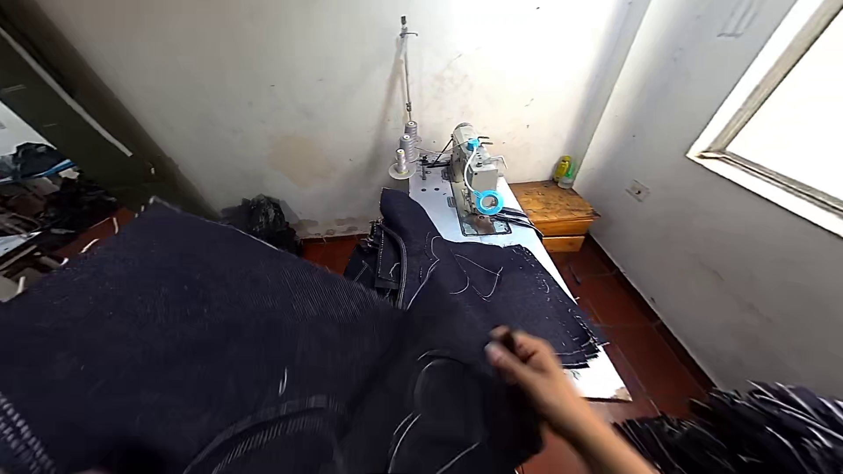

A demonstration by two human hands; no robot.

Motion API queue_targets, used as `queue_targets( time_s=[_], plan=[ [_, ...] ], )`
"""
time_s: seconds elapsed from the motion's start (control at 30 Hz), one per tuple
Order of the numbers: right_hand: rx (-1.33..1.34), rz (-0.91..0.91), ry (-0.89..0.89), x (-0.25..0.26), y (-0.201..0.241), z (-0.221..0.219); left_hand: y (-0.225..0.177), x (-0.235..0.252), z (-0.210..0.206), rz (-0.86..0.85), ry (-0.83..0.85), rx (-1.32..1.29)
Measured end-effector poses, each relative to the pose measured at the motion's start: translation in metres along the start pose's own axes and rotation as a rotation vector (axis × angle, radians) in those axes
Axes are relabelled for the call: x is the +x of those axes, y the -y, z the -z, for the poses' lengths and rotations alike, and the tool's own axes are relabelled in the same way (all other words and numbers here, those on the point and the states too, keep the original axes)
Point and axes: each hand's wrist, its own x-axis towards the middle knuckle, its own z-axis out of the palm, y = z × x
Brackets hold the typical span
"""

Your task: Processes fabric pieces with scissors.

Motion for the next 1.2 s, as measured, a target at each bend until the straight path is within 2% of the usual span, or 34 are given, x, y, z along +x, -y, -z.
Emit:
queue_targets(
  time_s=[0.1, 0.17, 0.23, 0.3, 0.37, 0.43, 0.5, 0.6, 0.63, 0.7, 0.77, 0.8, 0.83, 0.9, 0.93, 1.03, 1.1, 1.2],
  plan=[
    [-0.485, 0.229, -0.266, 0.054, 0.065, 0.082, 0.001, 0.025, -0.068, 0.110, -0.087, 0.049],
    [-0.830, 0.314, -0.298, 0.100, 0.104, 0.124, 0.004, 0.044, -0.126, 0.175, -0.116, 0.033],
    [-1.060, 0.252, -0.262, 0.156, 0.122, 0.152, 0.021, 0.056, -0.184, 0.250, -0.058, 0.089],
    [-1.215, 0.107, -0.177, 0.223, 0.101, 0.174, 0.043, 0.059, -0.241, 0.397, 0.076, 0.159],
    [-1.271, -0.002, -0.070, 0.277, 0.042, 0.185, 0.064, 0.051, -0.291, 0.596, 0.247, 0.199],
    [-1.232, -0.094, 0.041, 0.292, -0.017, 0.168, 0.077, 0.033, -0.327, 0.759, 0.366, 0.257],
    [-1.083, -0.021, 0.132, 0.281, -0.048, 0.118, 0.087, 0.021, -0.346, 0.800, 0.358, 0.295],
    [-0.747, 0.172, 0.332, 0.236, -0.072, 0.007, 0.087, 0.016, -0.345, 0.830, 0.366, 0.284],
    [-0.732, 0.187, 0.380, 0.223, -0.076, -0.022, 0.089, 0.016, -0.338, 0.828, 0.366, 0.273],
    [-0.828, 0.244, 0.365, 0.204, -0.092, -0.055, 0.100, -0.003, -0.309, 0.741, 0.304, 0.252],
    [-0.918, 0.310, 0.296, 0.201, -0.107, -0.061, 0.112, -0.050, -0.269, 0.608, 0.243, 0.252],
    [-0.941, 0.333, 0.276, 0.201, -0.111, -0.059, 0.115, -0.082, -0.251, 0.571, 0.301, 0.247],
    [-0.957, 0.344, 0.270, 0.202, -0.112, -0.058, 0.113, -0.113, -0.237, 0.587, 0.435, 0.228],
    [-0.985, 0.353, 0.286, 0.204, -0.112, -0.056, 0.102, -0.162, -0.229, 0.753, 0.711, 0.157],
    [-1.001, 0.358, 0.294, 0.206, -0.112, -0.056, 0.098, -0.182, -0.235, 0.850, 0.721, 0.140],
    [-1.054, 0.408, 0.293, 0.208, -0.109, -0.057, 0.100, -0.219, -0.260, 0.964, 0.438, 0.098],
    [-1.114, 0.450, 0.261, 0.204, -0.105, -0.058, 0.095, -0.223, -0.270, 0.915, 0.389, 0.156],
    [-1.227, 0.539, 0.174, 0.197, -0.089, -0.059, 0.080, -0.222, -0.260, 0.796, 0.305, 0.251]
  ],
)
